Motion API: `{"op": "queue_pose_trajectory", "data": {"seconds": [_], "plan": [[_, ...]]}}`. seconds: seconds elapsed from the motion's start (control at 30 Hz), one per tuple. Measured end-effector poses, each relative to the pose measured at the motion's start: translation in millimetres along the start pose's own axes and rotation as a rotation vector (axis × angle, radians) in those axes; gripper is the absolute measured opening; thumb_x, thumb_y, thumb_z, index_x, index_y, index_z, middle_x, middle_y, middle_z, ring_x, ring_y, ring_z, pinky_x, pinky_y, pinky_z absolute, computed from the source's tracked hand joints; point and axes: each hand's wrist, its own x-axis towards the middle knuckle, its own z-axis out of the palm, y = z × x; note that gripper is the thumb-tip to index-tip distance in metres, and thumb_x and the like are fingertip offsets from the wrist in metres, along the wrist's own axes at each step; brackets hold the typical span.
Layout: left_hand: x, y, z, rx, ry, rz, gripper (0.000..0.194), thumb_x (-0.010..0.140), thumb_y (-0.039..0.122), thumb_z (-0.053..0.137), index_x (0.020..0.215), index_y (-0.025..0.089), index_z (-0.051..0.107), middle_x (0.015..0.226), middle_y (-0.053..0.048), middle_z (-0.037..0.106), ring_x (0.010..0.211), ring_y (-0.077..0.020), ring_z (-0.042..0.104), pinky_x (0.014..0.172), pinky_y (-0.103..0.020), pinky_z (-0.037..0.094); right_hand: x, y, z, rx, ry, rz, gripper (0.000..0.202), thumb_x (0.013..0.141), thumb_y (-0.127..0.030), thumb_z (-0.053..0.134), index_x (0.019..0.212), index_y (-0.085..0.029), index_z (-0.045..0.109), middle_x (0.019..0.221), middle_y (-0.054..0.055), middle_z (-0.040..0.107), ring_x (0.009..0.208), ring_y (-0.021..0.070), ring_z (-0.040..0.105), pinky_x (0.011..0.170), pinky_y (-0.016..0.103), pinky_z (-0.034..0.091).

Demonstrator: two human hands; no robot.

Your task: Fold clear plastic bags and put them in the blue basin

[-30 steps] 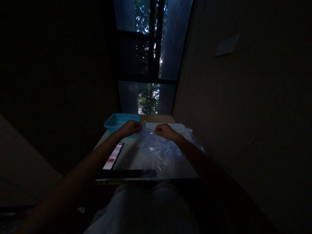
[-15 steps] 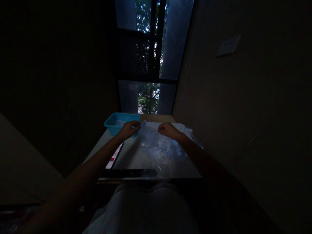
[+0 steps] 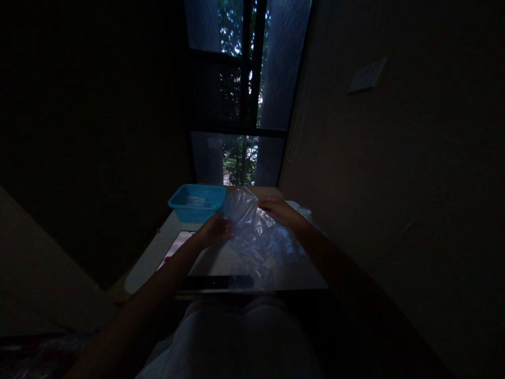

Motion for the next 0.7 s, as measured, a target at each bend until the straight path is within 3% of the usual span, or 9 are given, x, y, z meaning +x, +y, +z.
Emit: {"op": "queue_pose_trajectory", "data": {"seconds": [0.1, 0.17, 0.33, 0.47, 0.57, 0.7], "plan": [[-5.4, -11.0, 14.6, -0.207, -0.165, -0.058, 0.045, 0.070, 0.054, 0.040, 0.073, 0.013, 0.057, 0.073, -0.012, 0.063, 0.077, -0.0220, 0.060, 0.069, -0.036, 0.046, -2.9, 5.6, -2.6, 0.217, -0.003, 0.053, 0.007, 0.061, -0.019, 0.058, 0.057, -0.015, 0.054, 0.057, -0.002, 0.056, 0.056, 0.0078, 0.052, 0.059, 0.019, 0.041], [-8.1, -13.8, 23.7, -0.278, -0.188, -0.031, 0.047, 0.072, 0.054, 0.038, 0.078, 0.013, 0.058, 0.078, -0.012, 0.064, 0.081, -0.0222, 0.059, 0.070, -0.036, 0.046, -4.8, 11.6, -4.7, 0.325, -0.024, 0.121, 0.005, 0.063, -0.017, 0.057, 0.059, -0.014, 0.055, 0.060, 0.000, 0.058, 0.059, 0.0092, 0.055, 0.063, 0.022, 0.043], [-10.2, -8.1, 31.8, -0.358, -0.114, 0.065, 0.043, 0.075, 0.050, 0.037, 0.079, 0.013, 0.058, 0.082, -0.010, 0.064, 0.080, -0.0194, 0.059, 0.072, -0.033, 0.047, -9.2, 27.9, -11.0, 0.420, -0.009, 0.193, 0.004, 0.062, -0.013, 0.058, 0.059, -0.014, 0.056, 0.060, 0.001, 0.061, 0.057, 0.0106, 0.057, 0.065, 0.025, 0.045], [-8.3, -6.1, 31.2, -0.223, -0.086, 0.121, 0.018, 0.066, 0.028, 0.058, 0.078, 0.014, 0.056, 0.077, -0.005, 0.063, 0.071, -0.0142, 0.060, 0.068, -0.026, 0.047, -10.3, 35.5, -11.8, 0.441, -0.025, 0.197, 0.007, 0.059, -0.016, 0.062, 0.060, -0.014, 0.056, 0.059, 0.001, 0.061, 0.059, 0.0121, 0.059, 0.067, 0.028, 0.046], [-6.9, -8.3, 32.0, -0.076, 0.009, 0.201, 0.023, 0.055, 0.013, 0.066, 0.076, 0.014, 0.055, 0.067, -0.001, 0.060, 0.059, -0.0100, 0.057, 0.056, -0.020, 0.044, -11.9, 35.3, -8.1, 0.437, -0.035, 0.219, 0.010, 0.056, -0.017, 0.065, 0.060, -0.013, 0.057, 0.058, 0.002, 0.061, 0.058, 0.0128, 0.059, 0.067, 0.029, 0.046], [-5.6, -10.1, 31.1, 0.003, 0.080, 0.271, 0.024, 0.050, 0.011, 0.068, 0.069, 0.013, 0.054, 0.057, 0.002, 0.056, 0.049, -0.0077, 0.052, 0.046, -0.018, 0.038, -14.9, 34.3, -3.8, 0.420, -0.052, 0.267, 0.012, 0.052, -0.018, 0.068, 0.055, -0.014, 0.056, 0.056, 0.002, 0.060, 0.056, 0.0129, 0.058, 0.065, 0.029, 0.047]]}}
